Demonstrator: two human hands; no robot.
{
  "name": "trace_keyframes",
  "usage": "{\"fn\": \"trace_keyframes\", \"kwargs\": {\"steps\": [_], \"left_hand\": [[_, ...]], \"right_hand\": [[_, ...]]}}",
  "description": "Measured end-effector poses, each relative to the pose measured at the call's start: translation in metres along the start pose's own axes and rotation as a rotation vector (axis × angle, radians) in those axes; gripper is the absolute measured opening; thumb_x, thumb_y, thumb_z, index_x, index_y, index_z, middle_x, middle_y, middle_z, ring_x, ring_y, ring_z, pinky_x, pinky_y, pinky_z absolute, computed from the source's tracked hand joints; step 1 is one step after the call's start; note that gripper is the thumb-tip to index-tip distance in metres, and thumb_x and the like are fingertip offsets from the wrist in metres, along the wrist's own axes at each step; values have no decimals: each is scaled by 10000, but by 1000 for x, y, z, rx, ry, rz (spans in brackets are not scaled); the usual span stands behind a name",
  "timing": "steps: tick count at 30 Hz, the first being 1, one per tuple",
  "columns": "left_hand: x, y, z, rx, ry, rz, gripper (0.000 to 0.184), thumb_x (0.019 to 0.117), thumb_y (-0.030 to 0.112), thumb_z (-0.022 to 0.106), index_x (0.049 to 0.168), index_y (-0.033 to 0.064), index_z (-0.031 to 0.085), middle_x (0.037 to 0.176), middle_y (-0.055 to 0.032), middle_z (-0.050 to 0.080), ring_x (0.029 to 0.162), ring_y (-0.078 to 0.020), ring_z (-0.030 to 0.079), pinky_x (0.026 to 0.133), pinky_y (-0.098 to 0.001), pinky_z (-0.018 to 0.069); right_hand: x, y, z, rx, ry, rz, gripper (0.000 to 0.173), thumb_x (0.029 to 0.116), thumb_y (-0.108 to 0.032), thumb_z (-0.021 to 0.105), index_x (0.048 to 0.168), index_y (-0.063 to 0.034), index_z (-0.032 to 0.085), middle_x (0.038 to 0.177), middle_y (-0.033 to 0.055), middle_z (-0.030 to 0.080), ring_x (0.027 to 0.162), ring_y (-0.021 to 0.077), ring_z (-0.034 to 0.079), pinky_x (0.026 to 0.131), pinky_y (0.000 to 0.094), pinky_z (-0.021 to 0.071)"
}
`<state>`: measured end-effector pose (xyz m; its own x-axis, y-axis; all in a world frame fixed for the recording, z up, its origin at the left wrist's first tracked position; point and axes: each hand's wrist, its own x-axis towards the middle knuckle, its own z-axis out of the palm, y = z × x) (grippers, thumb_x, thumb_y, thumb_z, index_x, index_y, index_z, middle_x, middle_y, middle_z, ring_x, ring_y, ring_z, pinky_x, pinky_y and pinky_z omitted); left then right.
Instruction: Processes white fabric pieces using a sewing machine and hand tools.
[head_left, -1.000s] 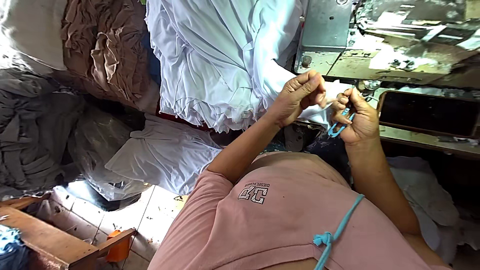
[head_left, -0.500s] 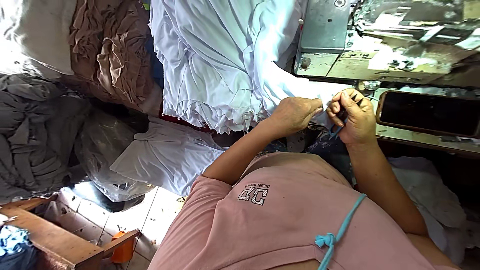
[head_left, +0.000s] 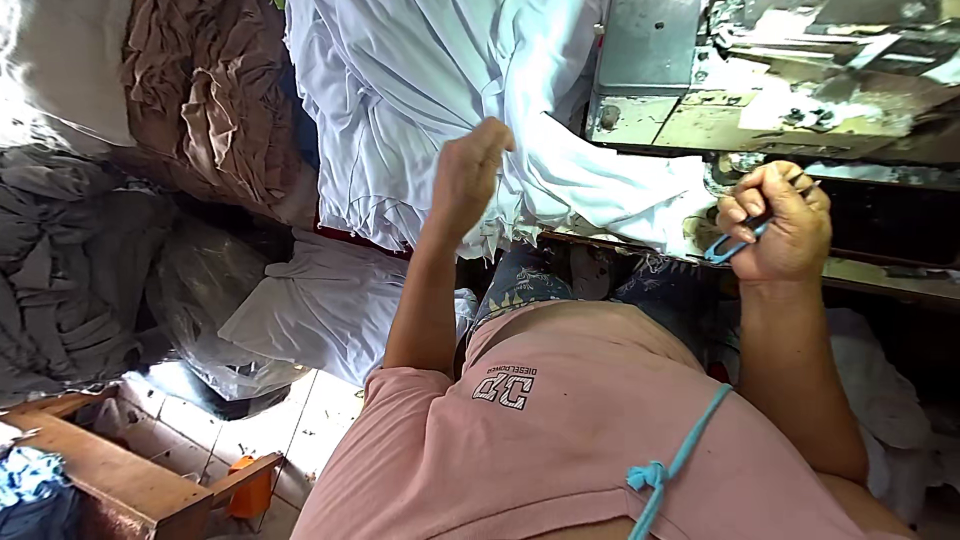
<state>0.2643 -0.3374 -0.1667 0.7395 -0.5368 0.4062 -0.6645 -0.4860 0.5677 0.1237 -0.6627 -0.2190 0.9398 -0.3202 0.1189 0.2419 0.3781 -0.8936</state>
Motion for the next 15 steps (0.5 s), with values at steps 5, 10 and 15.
{"fn": "trace_keyframes", "kwargs": {"steps": [5,10,15], "left_hand": [[-31,-27,-66,423,220,-305,373,1089,133,350,1133,-122,618,974,-301,684,900,-427,689,812,-585,521],[-101,-92,-132,504,526,-503,415,1097,166,353,1178,-160,596,1137,-298,658,1078,-320,653,981,-431,493],[-175,-140,-175,347,817,-778,393,1081,131,323,1207,-128,590,1020,-152,634,848,-123,574,832,-279,480]], "right_hand": [[-12,-16,-18,-238,69,-66,283,1069,-130,408,921,-173,646,614,-131,511,469,-11,460,455,130,419],[-42,-43,-54,-652,58,-153,191,1056,-201,472,997,-202,654,674,-184,498,526,-51,444,507,127,401],[-62,-57,-103,-711,233,-95,169,1059,-225,488,997,-188,641,651,-185,468,514,-59,422,492,114,380]]}}
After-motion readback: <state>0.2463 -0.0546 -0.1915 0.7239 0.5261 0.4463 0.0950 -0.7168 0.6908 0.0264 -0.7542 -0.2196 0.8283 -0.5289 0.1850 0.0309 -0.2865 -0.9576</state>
